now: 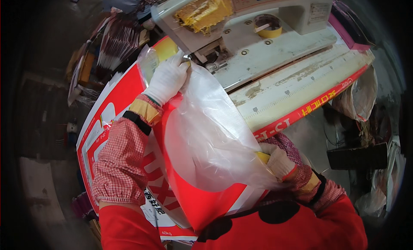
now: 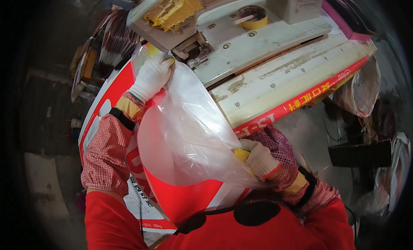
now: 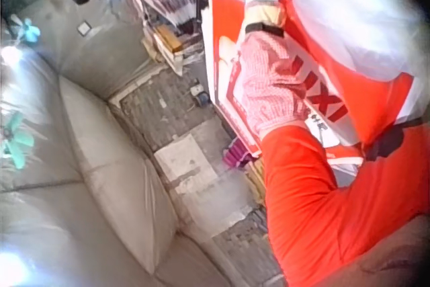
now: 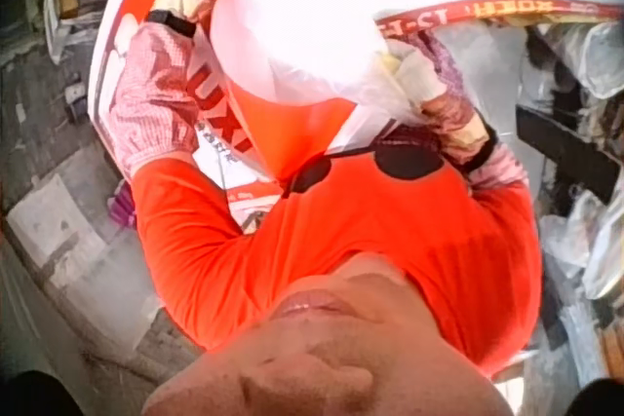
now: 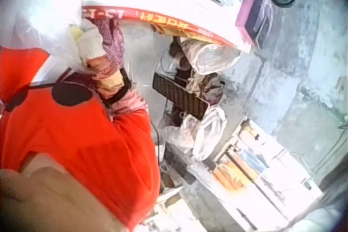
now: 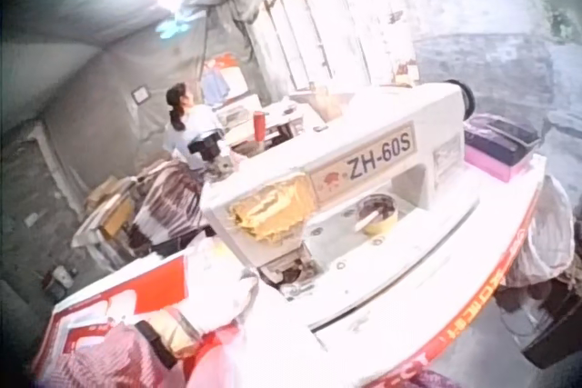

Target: The recorder is using an industrial sewing machine to stitch and process large plastic fertilizer bags.

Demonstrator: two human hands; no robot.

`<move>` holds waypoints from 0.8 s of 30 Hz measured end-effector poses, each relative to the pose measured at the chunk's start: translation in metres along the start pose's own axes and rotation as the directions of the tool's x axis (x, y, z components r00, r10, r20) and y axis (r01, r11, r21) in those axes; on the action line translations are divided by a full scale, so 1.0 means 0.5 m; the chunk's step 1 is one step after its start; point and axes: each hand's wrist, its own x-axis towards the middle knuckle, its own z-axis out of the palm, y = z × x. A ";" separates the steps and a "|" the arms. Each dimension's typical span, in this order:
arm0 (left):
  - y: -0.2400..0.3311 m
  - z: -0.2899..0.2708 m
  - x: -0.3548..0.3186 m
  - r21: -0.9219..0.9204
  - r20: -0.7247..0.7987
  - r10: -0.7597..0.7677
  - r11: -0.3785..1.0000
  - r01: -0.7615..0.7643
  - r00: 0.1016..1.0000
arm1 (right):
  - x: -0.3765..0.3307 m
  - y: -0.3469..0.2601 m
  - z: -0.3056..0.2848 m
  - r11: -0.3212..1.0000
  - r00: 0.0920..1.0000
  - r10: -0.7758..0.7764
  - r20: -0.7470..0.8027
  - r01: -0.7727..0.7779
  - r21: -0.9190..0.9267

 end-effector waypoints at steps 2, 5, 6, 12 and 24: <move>-0.006 0.003 0.006 0.096 0.027 0.007 0.995 -0.009 1.000 | 0.000 0.001 0.004 0.987 0.998 -0.066 -0.018 0.063 -0.148; -0.015 0.019 0.018 -0.050 0.103 -0.135 0.989 0.141 0.985 | 0.005 0.003 0.007 0.945 0.994 -0.101 -0.030 0.087 -0.314; -0.017 0.028 0.023 -0.086 0.062 -0.189 0.977 0.194 0.980 | 0.008 0.003 0.009 0.948 0.994 -0.100 -0.040 0.083 -0.307; -0.035 0.085 0.031 -0.351 -0.224 -0.234 0.925 0.145 0.946 | -0.007 -0.021 0.015 0.988 0.995 -0.097 -0.008 0.095 -0.121; -0.056 0.127 0.022 -0.519 -0.272 -0.369 0.834 0.188 0.889 | -0.013 -0.035 0.024 0.978 0.978 -0.207 -0.018 0.206 -0.028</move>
